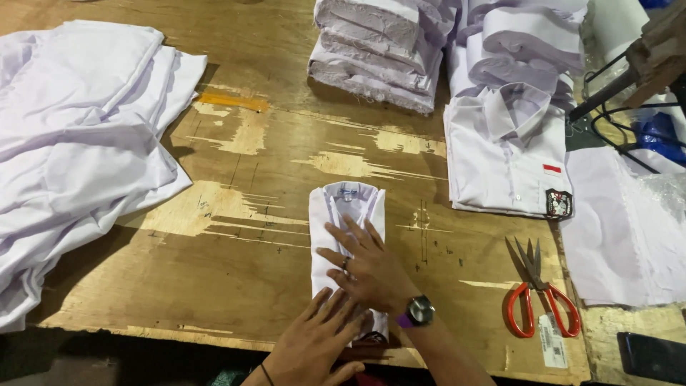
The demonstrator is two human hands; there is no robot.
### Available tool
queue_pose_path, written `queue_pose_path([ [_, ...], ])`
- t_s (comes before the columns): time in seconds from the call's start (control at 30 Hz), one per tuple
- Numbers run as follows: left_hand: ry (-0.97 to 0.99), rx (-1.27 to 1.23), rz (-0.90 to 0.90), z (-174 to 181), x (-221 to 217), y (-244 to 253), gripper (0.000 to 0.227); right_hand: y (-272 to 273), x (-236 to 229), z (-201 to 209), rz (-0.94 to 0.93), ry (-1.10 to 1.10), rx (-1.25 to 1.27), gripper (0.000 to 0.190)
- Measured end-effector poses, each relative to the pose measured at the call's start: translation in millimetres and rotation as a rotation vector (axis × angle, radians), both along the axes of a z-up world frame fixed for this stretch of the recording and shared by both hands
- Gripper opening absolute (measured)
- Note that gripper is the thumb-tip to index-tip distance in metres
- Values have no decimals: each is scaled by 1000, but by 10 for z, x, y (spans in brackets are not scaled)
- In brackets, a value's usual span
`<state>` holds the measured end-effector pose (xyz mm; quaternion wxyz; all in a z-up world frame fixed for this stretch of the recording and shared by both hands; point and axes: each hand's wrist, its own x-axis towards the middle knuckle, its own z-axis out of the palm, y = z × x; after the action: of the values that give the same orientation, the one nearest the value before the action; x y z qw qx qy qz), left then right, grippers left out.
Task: Folding a white collared shirt on a wooden workbench in a garment factory environment.
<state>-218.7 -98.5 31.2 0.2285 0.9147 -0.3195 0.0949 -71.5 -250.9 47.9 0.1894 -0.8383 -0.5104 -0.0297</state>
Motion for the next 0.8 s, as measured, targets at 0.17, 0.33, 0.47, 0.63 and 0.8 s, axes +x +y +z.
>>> queue_pose_path([
  [0.17, -34, 39, -22, -124, 7, 35, 69, 301, 364, -201, 31, -85, -168, 55],
  [0.33, -100, 43, -36, -220, -15, 41, 69, 342, 486, -264, -49, -109, -143, 57],
  [0.47, -244, 126, -21, -304, -36, 42, 55, 350, 509, -275, -60, -78, -130, 59],
  [0.63, -210, 138, -41, -442, -117, 5, 45, 365, 592, -283, -81, 13, -146, 65],
  [0.8, -93, 73, -106, -207, 30, 48, 55, 369, 632, -343, -62, -103, -130, 67],
])
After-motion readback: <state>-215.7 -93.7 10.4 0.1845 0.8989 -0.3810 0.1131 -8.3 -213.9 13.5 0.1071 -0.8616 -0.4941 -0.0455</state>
